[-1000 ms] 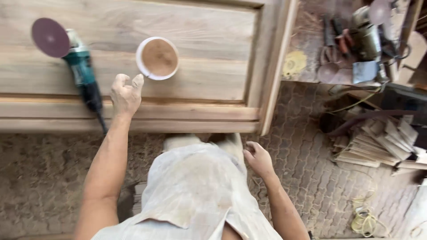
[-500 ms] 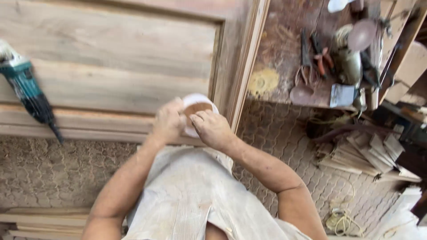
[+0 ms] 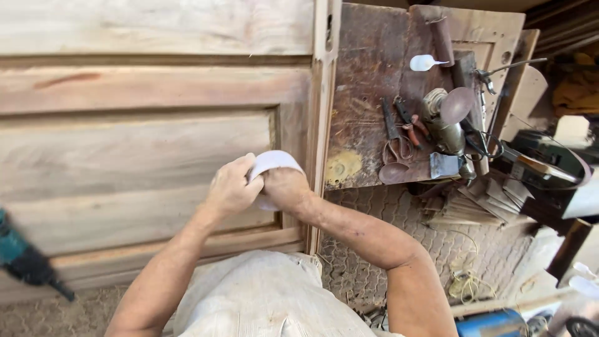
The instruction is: Sanding and polishing a wooden door panel and applying glue to grooves for repair.
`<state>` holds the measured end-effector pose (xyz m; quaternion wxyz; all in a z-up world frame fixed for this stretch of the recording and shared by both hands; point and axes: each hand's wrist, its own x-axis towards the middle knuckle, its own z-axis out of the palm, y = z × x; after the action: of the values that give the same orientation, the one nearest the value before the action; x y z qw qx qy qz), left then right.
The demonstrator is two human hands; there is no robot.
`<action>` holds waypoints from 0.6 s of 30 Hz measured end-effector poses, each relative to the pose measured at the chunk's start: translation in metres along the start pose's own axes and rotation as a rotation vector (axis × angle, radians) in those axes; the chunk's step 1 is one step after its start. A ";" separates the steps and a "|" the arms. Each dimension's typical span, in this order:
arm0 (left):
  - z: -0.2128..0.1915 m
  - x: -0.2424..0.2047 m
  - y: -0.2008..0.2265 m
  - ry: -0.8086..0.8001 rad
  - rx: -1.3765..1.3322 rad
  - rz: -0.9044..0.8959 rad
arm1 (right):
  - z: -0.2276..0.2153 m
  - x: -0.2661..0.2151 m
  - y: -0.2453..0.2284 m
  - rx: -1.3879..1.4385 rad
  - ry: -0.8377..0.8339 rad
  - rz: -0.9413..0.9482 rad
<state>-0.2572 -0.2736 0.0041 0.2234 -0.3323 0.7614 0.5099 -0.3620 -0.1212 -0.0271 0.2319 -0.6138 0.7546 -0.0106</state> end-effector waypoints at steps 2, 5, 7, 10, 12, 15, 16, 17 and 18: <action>-0.019 0.009 -0.015 -0.052 -0.003 0.082 | -0.014 0.003 -0.004 0.088 -0.046 -0.004; -0.036 0.016 -0.040 0.078 -0.197 0.126 | 0.000 -0.002 0.005 0.097 0.023 -0.241; -0.040 0.019 -0.041 0.129 -0.292 0.224 | 0.015 -0.020 0.005 0.077 -0.004 -0.290; -0.028 0.022 -0.039 0.281 -0.337 0.447 | -0.019 -0.010 0.007 0.163 0.025 -0.352; -0.025 0.051 -0.069 0.609 -0.043 0.596 | -0.031 -0.010 0.008 0.193 0.044 -0.346; -0.034 0.080 -0.090 1.026 0.380 0.655 | -0.036 -0.014 0.008 0.254 0.122 -0.329; -0.039 0.088 -0.094 1.127 0.497 0.579 | -0.035 -0.016 0.008 0.279 0.185 -0.324; -0.041 0.088 -0.088 1.127 0.498 0.569 | -0.041 -0.014 0.005 0.284 0.179 -0.330; -0.043 0.088 -0.082 1.118 0.528 0.566 | -0.048 -0.014 0.002 0.286 0.213 -0.315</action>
<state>-0.2563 -0.3591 -0.0909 -0.2723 -0.2680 0.9190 0.0971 -0.3794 -0.1210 0.0199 0.2310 -0.6802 0.6607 -0.2181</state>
